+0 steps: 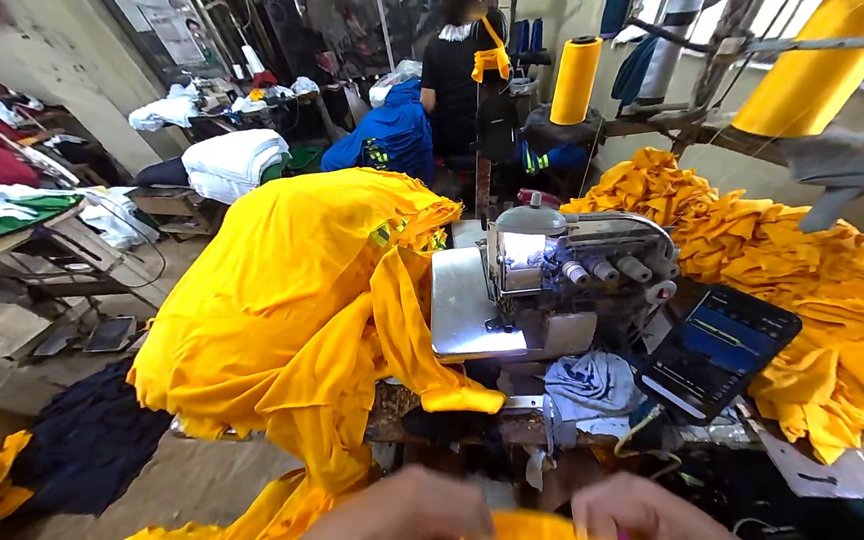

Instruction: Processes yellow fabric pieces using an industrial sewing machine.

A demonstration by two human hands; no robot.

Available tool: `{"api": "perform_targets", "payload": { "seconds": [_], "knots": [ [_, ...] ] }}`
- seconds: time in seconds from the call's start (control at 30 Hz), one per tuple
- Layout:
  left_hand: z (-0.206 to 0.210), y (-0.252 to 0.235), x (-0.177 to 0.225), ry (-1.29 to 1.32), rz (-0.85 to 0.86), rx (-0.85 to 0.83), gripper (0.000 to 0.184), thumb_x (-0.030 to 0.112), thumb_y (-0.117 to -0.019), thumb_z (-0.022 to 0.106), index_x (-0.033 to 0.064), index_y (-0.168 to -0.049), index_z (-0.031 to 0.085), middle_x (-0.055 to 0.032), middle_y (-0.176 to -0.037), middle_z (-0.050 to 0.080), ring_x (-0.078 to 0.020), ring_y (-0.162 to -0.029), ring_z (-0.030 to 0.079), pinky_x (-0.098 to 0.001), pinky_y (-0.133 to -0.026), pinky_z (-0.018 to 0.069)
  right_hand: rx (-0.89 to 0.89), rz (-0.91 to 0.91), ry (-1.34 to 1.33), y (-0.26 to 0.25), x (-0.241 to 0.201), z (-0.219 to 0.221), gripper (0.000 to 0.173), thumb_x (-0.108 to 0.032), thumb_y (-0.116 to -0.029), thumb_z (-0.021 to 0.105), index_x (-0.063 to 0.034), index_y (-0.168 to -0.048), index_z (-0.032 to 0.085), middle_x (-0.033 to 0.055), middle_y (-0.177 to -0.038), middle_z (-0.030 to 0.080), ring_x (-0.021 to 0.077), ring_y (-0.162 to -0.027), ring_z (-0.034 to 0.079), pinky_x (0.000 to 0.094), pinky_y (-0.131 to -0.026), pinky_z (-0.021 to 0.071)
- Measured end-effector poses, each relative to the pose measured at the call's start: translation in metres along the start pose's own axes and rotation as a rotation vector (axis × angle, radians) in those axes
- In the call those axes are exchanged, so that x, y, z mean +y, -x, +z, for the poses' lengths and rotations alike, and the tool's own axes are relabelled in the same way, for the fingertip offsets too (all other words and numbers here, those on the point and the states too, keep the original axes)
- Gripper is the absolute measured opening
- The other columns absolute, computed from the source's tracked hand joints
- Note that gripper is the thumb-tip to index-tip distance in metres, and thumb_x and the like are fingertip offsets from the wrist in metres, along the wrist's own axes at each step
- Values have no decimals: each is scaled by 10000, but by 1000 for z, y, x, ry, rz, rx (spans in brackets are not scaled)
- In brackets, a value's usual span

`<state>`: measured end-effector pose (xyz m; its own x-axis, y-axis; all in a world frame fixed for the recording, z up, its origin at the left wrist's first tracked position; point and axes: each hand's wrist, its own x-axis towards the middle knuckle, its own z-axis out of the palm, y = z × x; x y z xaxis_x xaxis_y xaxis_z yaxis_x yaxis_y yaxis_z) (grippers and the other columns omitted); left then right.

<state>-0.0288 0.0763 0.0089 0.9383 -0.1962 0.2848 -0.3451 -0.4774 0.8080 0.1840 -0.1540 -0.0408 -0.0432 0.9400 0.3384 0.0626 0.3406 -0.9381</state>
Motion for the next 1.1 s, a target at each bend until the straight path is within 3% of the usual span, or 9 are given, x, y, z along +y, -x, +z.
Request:
{"api": "perform_targets", "payload": {
  "seconds": [0.1,0.2,0.33,0.43,0.57,0.67,0.8,0.93,1.1],
  "knots": [
    [33,-31,-28,-526,-99,835,73,102,-865,675,60,-906,718,-17,-717,683,-34,-592,621,-194,-549,537,839,-24,392,-30,15,24,179,-79,-768,772,-125,-894,653,-92,-752,660,-38,-632,604,152,-554,524],
    [46,-54,-41,-735,-24,1123,68,97,-867,643,63,-887,698,-7,-653,645,-28,-552,585,-162,-529,494,1104,-150,617,-55,23,24,192,-89,-757,738,-109,-924,645,-98,-680,606,-76,-560,531,92,-502,456],
    [50,-47,-48,-801,24,981,77,188,-895,635,132,-933,672,-20,-839,627,-93,-749,623,-223,-653,544,972,-138,827,-50,30,16,178,-148,-748,741,-98,-866,618,-13,-804,620,-6,-720,598,130,-624,520],
    [43,-45,-49,-776,-48,958,81,150,-815,678,120,-888,692,-38,-900,670,-99,-801,660,-231,-666,569,947,-123,895,-50,32,12,150,-95,-691,714,-98,-781,594,0,-787,603,9,-718,586,126,-623,500],
    [46,-41,-49,-697,-110,781,179,14,-808,654,101,-952,716,-48,-1008,720,-116,-884,717,-262,-707,614,790,-59,962,-49,37,14,163,-118,-808,690,-130,-968,716,13,-918,678,49,-804,662,193,-689,584],
    [41,-25,-58,-641,-172,687,227,2,-859,625,100,-1014,760,-35,-966,735,-114,-863,724,-269,-742,616,668,-34,1084,-42,44,7,178,-153,-895,636,-180,-1002,776,28,-932,715,122,-818,705,286,-675,608],
    [51,-12,-69,-673,-194,740,182,74,-873,631,148,-931,787,2,-932,710,-66,-820,690,-225,-682,589,573,-52,1116,-38,55,11,238,-271,-1015,562,-190,-1002,786,34,-856,697,129,-736,687,274,-609,581],
    [58,-2,-76,-543,-259,764,162,40,-849,668,123,-922,787,5,-1028,748,-67,-950,716,-238,-809,613,558,-18,1021,-38,68,18,218,-278,-995,590,-209,-961,793,11,-912,706,88,-830,684,243,-696,588],
    [61,17,-80,-180,-395,721,143,158,-974,654,71,-994,766,-7,-957,730,-38,-867,692,-202,-792,591,473,113,818,-35,75,20,204,-317,-967,666,-168,-960,804,-4,-890,730,72,-825,697,249,-738,595]
  ]
}}
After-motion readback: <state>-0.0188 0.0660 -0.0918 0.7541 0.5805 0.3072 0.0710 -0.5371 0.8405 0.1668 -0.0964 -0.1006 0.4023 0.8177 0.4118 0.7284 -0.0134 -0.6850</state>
